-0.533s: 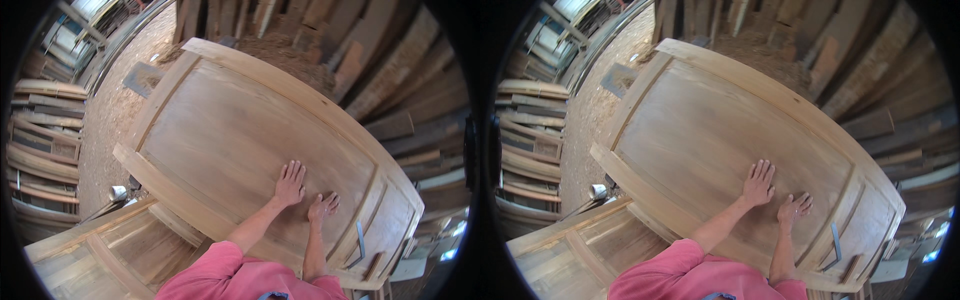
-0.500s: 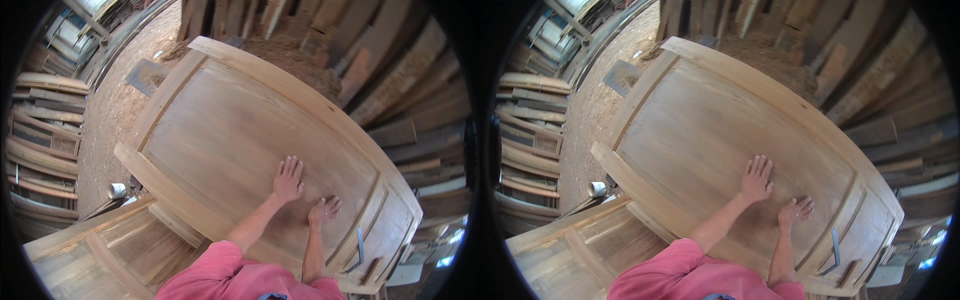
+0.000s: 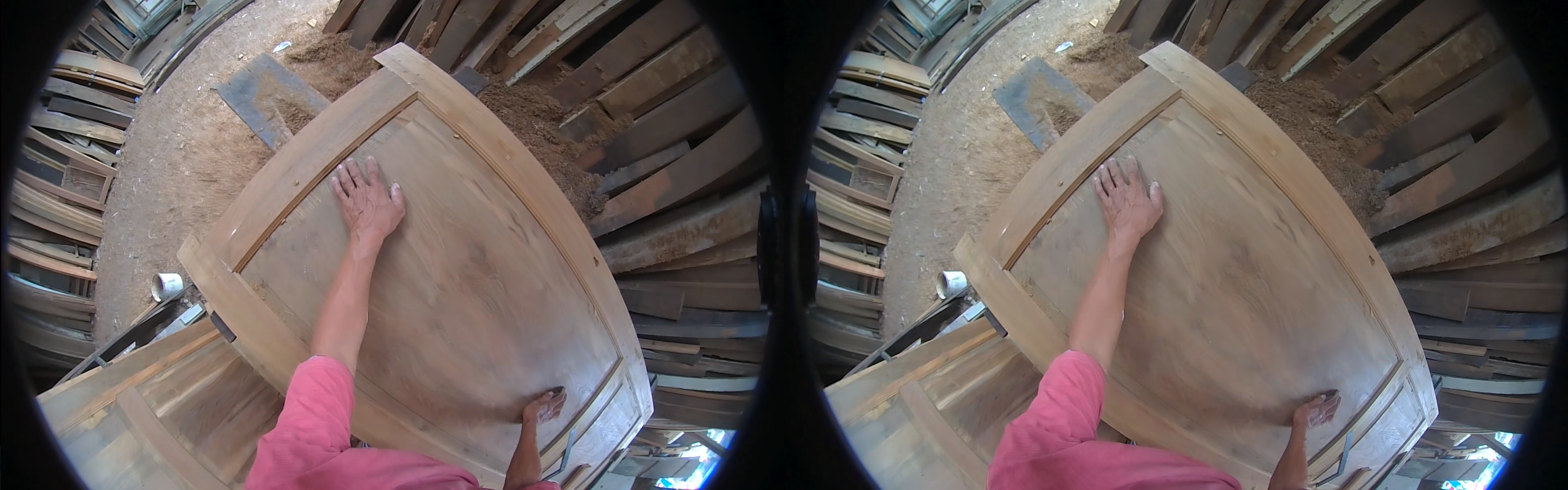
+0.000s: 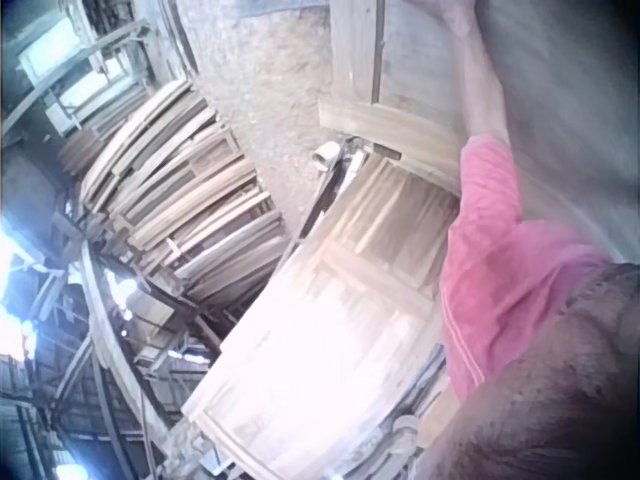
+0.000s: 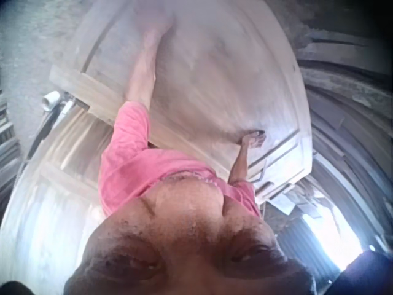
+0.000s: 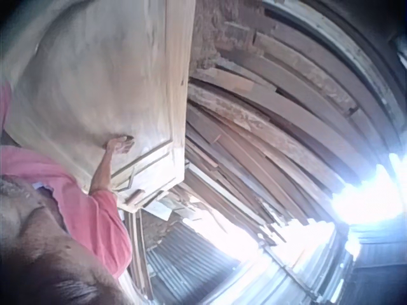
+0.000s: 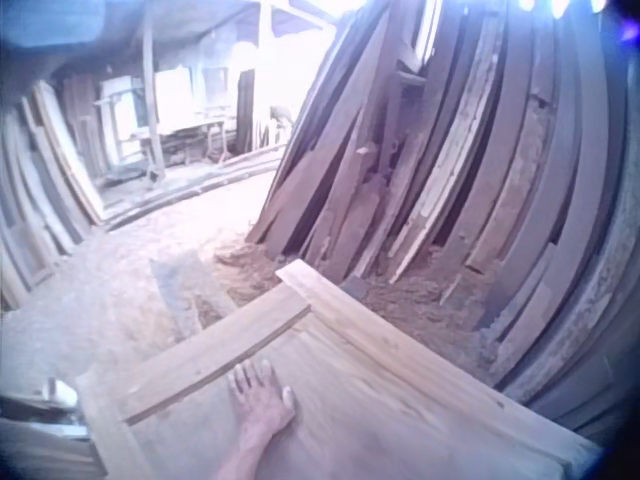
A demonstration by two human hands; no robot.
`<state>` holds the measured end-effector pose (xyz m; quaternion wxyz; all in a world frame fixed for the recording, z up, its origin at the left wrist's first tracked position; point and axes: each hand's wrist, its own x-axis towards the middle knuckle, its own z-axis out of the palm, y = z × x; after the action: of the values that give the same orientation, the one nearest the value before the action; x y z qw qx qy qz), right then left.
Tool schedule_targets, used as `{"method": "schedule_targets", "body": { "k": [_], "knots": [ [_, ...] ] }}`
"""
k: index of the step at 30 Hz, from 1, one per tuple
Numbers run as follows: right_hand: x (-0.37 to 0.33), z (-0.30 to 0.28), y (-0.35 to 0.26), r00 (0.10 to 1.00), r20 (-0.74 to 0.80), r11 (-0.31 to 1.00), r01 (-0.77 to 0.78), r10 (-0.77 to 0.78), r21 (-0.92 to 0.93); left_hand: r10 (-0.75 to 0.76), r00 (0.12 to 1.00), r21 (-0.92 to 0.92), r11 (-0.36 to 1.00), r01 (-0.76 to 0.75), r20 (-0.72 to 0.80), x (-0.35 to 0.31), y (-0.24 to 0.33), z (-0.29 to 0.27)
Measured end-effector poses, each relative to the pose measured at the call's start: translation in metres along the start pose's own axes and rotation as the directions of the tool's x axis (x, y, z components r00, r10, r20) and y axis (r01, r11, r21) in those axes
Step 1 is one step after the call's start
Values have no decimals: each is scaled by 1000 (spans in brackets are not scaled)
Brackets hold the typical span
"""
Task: The person measures the surface of a wooden door using a square ruler. They place the ruler at different positions along the panels and frame, checking alignments while holding a wooden block against the door surface.
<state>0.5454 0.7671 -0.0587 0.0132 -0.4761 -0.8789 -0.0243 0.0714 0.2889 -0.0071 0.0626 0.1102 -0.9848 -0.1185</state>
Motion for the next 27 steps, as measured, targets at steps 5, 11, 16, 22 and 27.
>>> {"method": "schedule_targets", "body": {
  "k": [5, 11, 16, 22, 27],
  "knots": [
    [2, 1, -2, 995, 54, 996, -80, 83, -45, 60, 998, -135, 989, -61, -10, -2, -1, -9],
    [6, 4, 0, 992, 47, 985, -110, 117, -134, 82, 996, -159, 983, -87, -38, -8, 0, -7],
    [3, -7, -23, 989, 63, 990, -132, 135, -53, 104, 995, -12, 995, -104, -8, -3, -3, 3],
    [-28, -32, -48, 990, 124, 996, -71, 63, 63, 133, 983, 41, 990, -139, 125, -19, -7, -16],
    [-51, -8, 20, 961, 10, 961, 276, -276, 20, 223, 945, 86, 965, -249, 241, -114, 70, -5]
  ]
}}
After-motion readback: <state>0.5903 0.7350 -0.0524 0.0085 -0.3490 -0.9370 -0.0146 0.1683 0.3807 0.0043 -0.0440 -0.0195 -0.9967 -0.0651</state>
